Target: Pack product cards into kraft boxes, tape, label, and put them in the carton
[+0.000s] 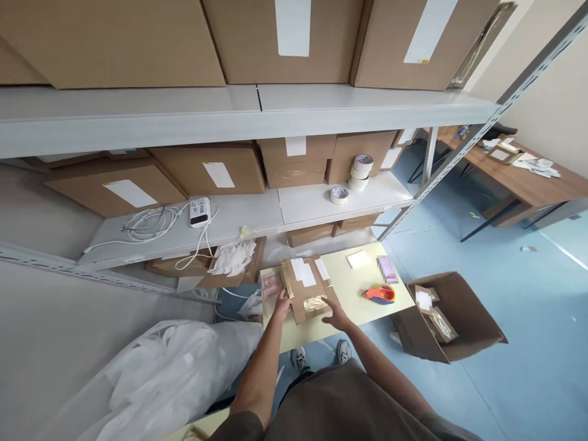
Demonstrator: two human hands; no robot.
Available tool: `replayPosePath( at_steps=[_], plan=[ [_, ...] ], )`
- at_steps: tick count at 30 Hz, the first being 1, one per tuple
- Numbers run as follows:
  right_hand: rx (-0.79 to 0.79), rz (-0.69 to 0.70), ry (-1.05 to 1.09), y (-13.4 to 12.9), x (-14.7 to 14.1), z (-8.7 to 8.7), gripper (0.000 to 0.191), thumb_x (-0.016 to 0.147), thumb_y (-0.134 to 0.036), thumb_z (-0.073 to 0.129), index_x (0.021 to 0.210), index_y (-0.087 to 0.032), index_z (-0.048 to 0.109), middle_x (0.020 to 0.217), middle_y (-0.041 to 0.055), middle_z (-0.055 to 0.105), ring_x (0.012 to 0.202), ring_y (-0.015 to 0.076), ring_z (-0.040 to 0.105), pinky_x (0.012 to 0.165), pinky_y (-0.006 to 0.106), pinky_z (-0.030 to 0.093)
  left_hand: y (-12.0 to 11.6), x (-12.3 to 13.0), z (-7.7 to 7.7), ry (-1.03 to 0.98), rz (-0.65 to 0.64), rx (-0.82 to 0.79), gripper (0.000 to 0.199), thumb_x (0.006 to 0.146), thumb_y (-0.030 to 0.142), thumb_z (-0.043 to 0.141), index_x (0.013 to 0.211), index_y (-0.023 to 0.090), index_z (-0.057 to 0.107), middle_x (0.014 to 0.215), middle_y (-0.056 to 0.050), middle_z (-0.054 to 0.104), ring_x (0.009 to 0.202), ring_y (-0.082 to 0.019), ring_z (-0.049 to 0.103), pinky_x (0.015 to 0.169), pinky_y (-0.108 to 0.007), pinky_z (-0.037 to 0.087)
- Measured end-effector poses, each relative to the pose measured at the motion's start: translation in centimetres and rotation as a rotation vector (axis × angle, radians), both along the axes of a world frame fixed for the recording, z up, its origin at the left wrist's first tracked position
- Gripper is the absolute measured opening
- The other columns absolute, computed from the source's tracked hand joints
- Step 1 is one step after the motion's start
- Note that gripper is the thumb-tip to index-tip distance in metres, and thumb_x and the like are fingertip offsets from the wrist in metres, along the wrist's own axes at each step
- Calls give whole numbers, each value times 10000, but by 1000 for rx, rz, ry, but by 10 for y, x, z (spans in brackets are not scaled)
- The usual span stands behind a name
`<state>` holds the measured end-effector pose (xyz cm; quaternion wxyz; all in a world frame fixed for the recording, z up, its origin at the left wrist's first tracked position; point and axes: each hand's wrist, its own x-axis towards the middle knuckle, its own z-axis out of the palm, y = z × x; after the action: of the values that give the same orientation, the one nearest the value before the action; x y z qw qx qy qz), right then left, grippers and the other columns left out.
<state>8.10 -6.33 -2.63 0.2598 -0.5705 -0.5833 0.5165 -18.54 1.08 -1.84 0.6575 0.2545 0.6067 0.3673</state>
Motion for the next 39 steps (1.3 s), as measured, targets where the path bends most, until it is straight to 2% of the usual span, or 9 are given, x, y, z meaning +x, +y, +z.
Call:
replayPosePath(
  at_steps=[3, 7, 10, 13, 17, 21, 27, 32, 39],
  plan=[
    [103, 69, -100, -1, -25, 10, 1000, 612, -219, 854, 1543, -361, 520, 1623, 98, 493, 1523, 383, 417, 1221, 592, 381, 3, 11, 22, -7, 77, -66, 1086, 679, 242, 850, 1628, 314, 326, 1108, -91, 766, 920, -227, 763, 816, -343, 582],
    [187, -40, -158, 8, -23, 34, 583, 896, -302, 597, 1474, -375, 592, 1500, 62, 619, 1409, 327, 561, 1184, 541, 452, 10, 43, 54, -49, 140, 62, 1118, 778, 300, 834, 1682, 330, 178, 1224, -109, 737, 1015, -224, 748, 869, -347, 589],
    [200, -188, -153, 15, 12, 47, 461, 983, -374, 434, 1380, -312, 659, 1305, 106, 732, 1268, 335, 651, 1107, 512, 506, 25, 57, 72, 12, 143, 148, 1015, 822, 379, 818, 1665, 293, 260, 1409, -163, 647, 1137, -259, 714, 899, -357, 585],
    [142, -285, -178, 17, 62, 50, 442, 976, -471, 407, 1146, -233, 739, 1005, 148, 774, 1018, 355, 703, 962, 499, 557, 48, 55, 85, 249, 204, 186, 1012, 747, 303, 862, 1622, 290, 354, 1603, -168, 480, 1316, -288, 615, 997, -343, 540],
    [127, -303, -49, 18, 115, 51, 389, 910, -542, 481, 915, -238, 724, 829, 99, 732, 874, 328, 687, 871, 475, 566, 72, 47, 97, 204, 88, 252, 1017, 664, 192, 867, 1578, 274, 429, 1469, -148, 607, 1315, -282, 615, 1066, -351, 497],
    [149, -289, 188, 24, 121, 54, 400, 886, -495, 521, 1141, -255, 714, 1095, 93, 767, 1122, 324, 677, 1018, 476, 528, 69, 50, 95, 60, -43, 299, 950, 680, 213, 829, 1556, 270, 465, 1321, -122, 695, 1196, -257, 682, 1042, -376, 523],
    [94, -253, 415, 42, 85, 59, 730, 823, -389, 606, 1539, -307, 485, 1470, 97, 635, 1366, 295, 564, 1106, 489, 481, 36, 52, 71, 112, -58, 334, 970, 679, 282, 880, 1562, 259, 479, 1537, -170, 557, 1487, -318, 472, 1200, -415, 388],
    [111, -245, 469, 46, 85, 60, 773, 788, -340, 696, 1536, -359, 499, 1522, 67, 591, 1377, 291, 545, 1128, 497, 458, 28, 55, 57, 165, -95, 384, 989, 748, 341, 860, 1616, 291, 388, 1539, -149, 545, 1481, -292, 478, 1214, -424, 376],
    [73, -156, 204, 54, 100, 52, 710, 777, -470, 797, 1455, -353, 620, 1653, 77, 422, 1466, 323, 459, 1090, 471, 501, 33, 66, 56, 303, -40, 497, 745, 769, 151, 703, 1479, 291, 527, 1418, -98, 620, 1375, -241, 553, 1161, -406, 431]
  ],
)
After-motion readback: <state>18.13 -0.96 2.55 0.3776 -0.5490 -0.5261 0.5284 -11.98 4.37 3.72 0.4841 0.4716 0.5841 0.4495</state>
